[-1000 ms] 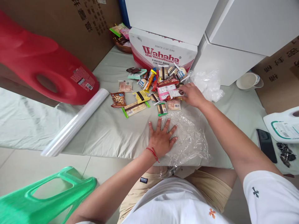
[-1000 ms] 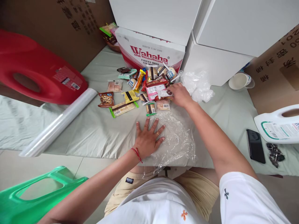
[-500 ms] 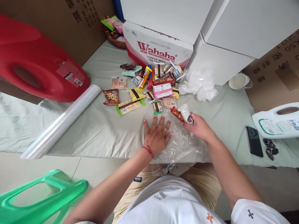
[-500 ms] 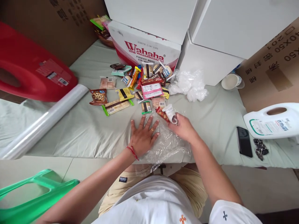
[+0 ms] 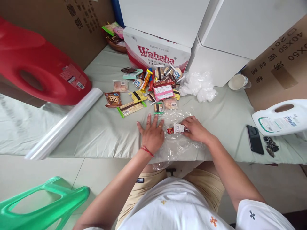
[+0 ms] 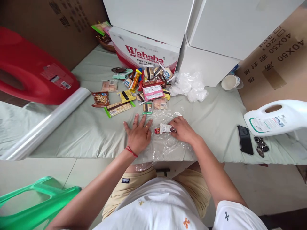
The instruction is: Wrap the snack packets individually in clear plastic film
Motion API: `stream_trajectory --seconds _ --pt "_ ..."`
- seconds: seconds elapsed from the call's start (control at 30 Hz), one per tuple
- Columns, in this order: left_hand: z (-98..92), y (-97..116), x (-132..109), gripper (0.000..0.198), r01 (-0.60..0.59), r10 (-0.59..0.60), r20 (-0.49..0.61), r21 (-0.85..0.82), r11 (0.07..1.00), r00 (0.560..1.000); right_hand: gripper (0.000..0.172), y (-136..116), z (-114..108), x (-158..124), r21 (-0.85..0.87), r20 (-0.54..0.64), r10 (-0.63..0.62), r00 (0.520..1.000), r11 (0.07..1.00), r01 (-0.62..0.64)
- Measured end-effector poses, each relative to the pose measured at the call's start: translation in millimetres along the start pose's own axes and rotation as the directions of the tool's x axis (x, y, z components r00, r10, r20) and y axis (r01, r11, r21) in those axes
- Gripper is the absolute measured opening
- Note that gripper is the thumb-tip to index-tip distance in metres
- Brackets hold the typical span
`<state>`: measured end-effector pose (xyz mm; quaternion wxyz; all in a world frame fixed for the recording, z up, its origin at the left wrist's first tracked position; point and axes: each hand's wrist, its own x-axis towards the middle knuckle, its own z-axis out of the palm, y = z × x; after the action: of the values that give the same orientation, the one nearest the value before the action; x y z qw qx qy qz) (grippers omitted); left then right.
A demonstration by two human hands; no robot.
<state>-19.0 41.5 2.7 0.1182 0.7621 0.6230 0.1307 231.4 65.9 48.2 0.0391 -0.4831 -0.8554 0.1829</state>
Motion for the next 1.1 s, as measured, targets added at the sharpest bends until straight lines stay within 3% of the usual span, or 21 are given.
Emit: stream_trajectory --seconds 0.17,0.33,0.47,0.57,0.8,1.1 --pt "2.2 0 1 0.054 -0.032 0.032 0.012 -0.001 0.999 0.999 0.040 -5 -9 2 0.040 -0.096 -0.030 0.995 0.999 0.034" --pt "1.9 -1 -1 0.052 -0.022 0.023 -0.019 0.014 1.000 1.000 0.054 -17 -10 24 -0.035 0.022 -0.075 0.997 0.996 0.076" --pt "-0.9 -8 -6 0.052 -0.032 0.033 -0.059 0.027 0.999 0.998 0.050 -16 -2 30 -0.033 0.052 -0.111 0.992 0.993 0.113" --pt "-2.9 -15 -8 0.053 -0.057 0.058 -0.039 0.022 0.998 0.998 0.053 -14 4 26 -0.024 0.025 -0.126 0.992 0.992 0.126" --pt "-3.2 -19 -9 0.055 -0.081 0.081 -0.010 0.036 0.996 0.997 0.042 -26 9 20 -0.042 -0.017 -0.178 0.984 0.983 0.177" --pt "-3.8 -18 -8 0.055 -0.066 0.065 0.007 0.039 0.997 0.998 0.035 -23 1 21 -0.118 0.083 -0.043 0.996 0.992 0.053"
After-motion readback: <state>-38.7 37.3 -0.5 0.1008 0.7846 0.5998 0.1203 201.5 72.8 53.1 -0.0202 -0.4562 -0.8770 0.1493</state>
